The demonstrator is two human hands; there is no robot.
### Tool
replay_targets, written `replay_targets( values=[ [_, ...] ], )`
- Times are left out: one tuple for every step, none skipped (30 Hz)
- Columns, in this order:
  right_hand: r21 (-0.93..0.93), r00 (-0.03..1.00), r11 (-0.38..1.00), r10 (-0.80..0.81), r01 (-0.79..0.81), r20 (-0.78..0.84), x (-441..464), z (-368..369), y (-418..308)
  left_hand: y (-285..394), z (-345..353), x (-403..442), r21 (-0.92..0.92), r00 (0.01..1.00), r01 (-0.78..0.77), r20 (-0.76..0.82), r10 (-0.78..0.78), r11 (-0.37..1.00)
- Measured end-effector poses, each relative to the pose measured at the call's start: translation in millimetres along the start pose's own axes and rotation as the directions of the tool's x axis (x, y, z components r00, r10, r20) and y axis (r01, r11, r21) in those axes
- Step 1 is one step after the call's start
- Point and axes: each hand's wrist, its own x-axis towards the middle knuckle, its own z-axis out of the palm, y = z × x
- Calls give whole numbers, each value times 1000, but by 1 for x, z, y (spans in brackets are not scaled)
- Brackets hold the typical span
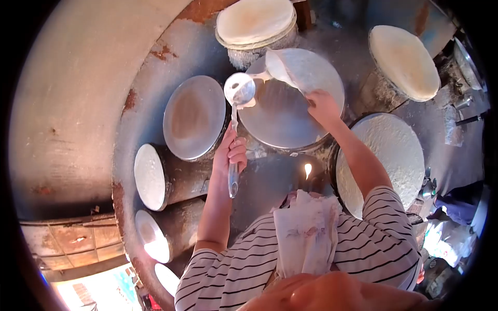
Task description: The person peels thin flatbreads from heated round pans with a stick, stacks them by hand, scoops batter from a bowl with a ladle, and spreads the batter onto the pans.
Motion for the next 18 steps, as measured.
replay_targets(
  values=[
    [48, 999, 998, -34, 34, -1, 4, 4, -5, -9, 17, -13, -27, 1000, -11, 20, 12, 1000],
    [92, 998, 994, -64, 65, -9, 4, 5, -7, -15, 31, -23, -23, 997, -9, 74, 11, 1000],
    [87, 994, 991, -105, 103, 19, 0, 3, -5, -20, 43, -32, -17, 992, -4, 129, 6, 1000],
    [82, 988, 986, -148, 144, 46, -4, -2, -1, -26, 57, -41, -11, 984, -16, 178, 18, 1000],
    [73, 978, 979, -197, 192, 70, -3, -9, 6, -32, 71, -50, -5, 974, -29, 226, 29, 1000],
    [64, 983, 982, -179, 177, 32, -2, -21, 18, -38, 82, -54, 14, 966, -43, 256, 38, 999],
    [56, 986, 984, -169, 169, -5, 1, -36, 36, -43, 91, -56, 30, 956, -64, 289, 52, 998],
    [46, 986, 985, -165, 166, -40, 10, -46, 48, -47, 95, -51, 41, 942, -89, 327, 71, 995],
    [24, 984, 985, -173, 173, -32, 24, -48, 56, -43, 81, -32, 19, 958, -75, 277, 67, 997],
    [12, 986, 986, -166, 166, -25, 35, -45, 63, -40, 69, -13, -5, 972, -64, 227, 63, 998],
    [3, 989, 989, -147, 147, -26, 41, -40, 68, -33, 49, 11, -68, 988, -7, 151, 18, 998],
    [34, 981, 981, -193, 192, 22, 46, -34, 62, -28, 41, 27, -132, 996, 48, 79, -37, 990],
    [68, 969, 971, -234, 229, 76, 48, -26, 45, -29, 41, 29, -176, 997, 60, 62, -49, 982],
    [112, 953, 961, -267, 252, 143, 41, -18, 28, -34, 38, 23, -234, 998, 68, 29, -63, 970],
    [175, 953, 953, -271, 246, 135, 33, -20, 18, -44, 33, 12, -303, 997, 68, -7, -73, 951],
    [190, 941, 942, -305, 275, 149, 27, -18, 21, -52, 36, -1, -341, 995, 88, 63, -71, 936],
    [202, 928, 930, -340, 308, 153, 25, -16, 24, -58, 50, -18, -368, 988, 114, 140, -66, 923],
    [213, 914, 916, -375, 340, 154, 23, -16, 26, -63, 65, -35, -392, 975, 142, 216, -59, 909]
  ],
)
